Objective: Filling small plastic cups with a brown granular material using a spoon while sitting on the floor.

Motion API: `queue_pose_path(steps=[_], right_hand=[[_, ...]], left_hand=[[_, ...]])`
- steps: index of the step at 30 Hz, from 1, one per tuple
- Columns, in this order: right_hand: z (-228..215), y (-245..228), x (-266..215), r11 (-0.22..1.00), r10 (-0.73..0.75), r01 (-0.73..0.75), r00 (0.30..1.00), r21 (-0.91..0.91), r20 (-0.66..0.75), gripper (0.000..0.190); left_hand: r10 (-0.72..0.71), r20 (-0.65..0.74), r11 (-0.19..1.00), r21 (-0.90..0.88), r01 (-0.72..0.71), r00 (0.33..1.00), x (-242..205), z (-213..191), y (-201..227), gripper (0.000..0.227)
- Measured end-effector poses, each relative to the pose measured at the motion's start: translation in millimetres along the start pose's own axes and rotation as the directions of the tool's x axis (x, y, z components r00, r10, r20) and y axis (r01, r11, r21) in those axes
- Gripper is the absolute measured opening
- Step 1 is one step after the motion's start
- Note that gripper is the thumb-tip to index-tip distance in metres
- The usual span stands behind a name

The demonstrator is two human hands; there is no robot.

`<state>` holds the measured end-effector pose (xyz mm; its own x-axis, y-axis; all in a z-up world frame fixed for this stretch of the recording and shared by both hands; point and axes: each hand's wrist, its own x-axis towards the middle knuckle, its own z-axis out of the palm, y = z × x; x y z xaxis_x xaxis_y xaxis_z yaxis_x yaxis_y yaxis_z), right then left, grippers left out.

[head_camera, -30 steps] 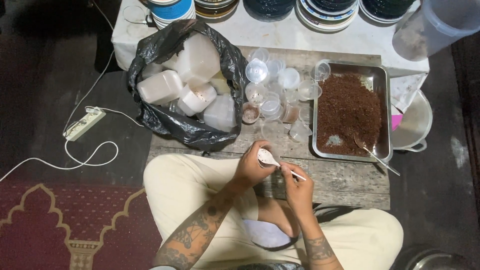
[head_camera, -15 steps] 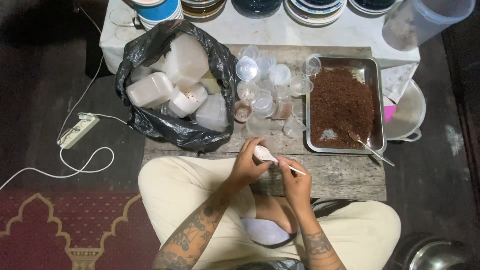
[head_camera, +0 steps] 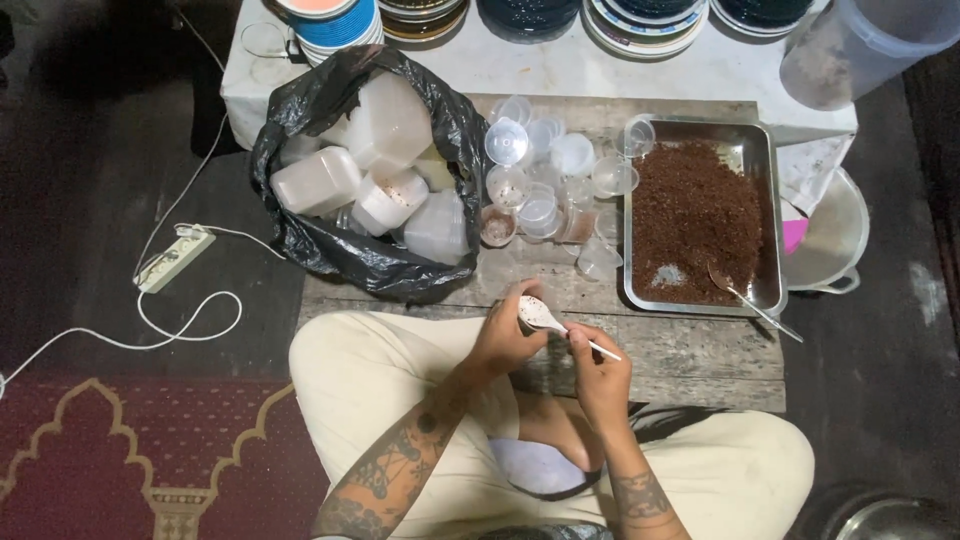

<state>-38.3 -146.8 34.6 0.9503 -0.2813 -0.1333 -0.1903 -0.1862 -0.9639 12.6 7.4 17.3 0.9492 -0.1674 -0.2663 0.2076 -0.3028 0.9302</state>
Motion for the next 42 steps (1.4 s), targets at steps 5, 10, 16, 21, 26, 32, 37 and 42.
queue_pose_path(steps=[5,10,16,21,26,32,37,42], right_hand=[[0.0,4.5,1.5,1.0,0.011,-0.011,0.999,-0.007,0.037,0.016],[1.6,5.9,0.7,1.0,-0.008,0.008,0.999,-0.002,0.041,0.015],[2.5,6.0,1.5,1.0,0.011,-0.011,1.0,0.011,0.006,0.015],[0.1,9.9,2.7,1.0,-0.01,0.01,1.0,0.006,0.014,0.016],[-2.4,22.4,4.0,1.0,-0.002,0.002,0.999,-0.002,0.043,0.021],[-7.6,13.2,2.0,0.996,0.067,-0.063,0.996,-0.066,0.067,0.028],[-7.0,15.5,0.3,0.997,0.067,-0.066,0.997,-0.037,0.028,0.025],[-6.4,15.7,-3.5,0.998,0.035,-0.031,0.997,-0.055,0.067,0.028]], left_hand=[[-0.088,-0.059,0.994,-0.069,0.083,0.994,-5.7,-1.4,7.0,0.06],[-0.115,-0.037,0.99,-0.091,0.111,0.993,-3.8,5.2,0.6,0.059],[0.075,-0.04,0.996,-0.042,-0.077,0.996,1.3,3.8,-3.3,0.08],[-0.02,-0.016,0.989,-0.15,0.018,1.0,2.9,10.2,-20.2,0.062],[0.023,-0.051,0.983,-0.182,-0.032,0.998,9.0,16.1,-30.2,0.058],[0.228,-0.048,0.974,0.01,-0.227,0.973,18.1,28.8,-64.8,0.078],[0.462,-0.128,0.887,0.047,-0.459,0.878,16.4,29.2,-58.5,0.063],[-0.015,-0.042,0.999,-0.03,0.014,0.999,1.7,10.6,-15.0,0.056]])
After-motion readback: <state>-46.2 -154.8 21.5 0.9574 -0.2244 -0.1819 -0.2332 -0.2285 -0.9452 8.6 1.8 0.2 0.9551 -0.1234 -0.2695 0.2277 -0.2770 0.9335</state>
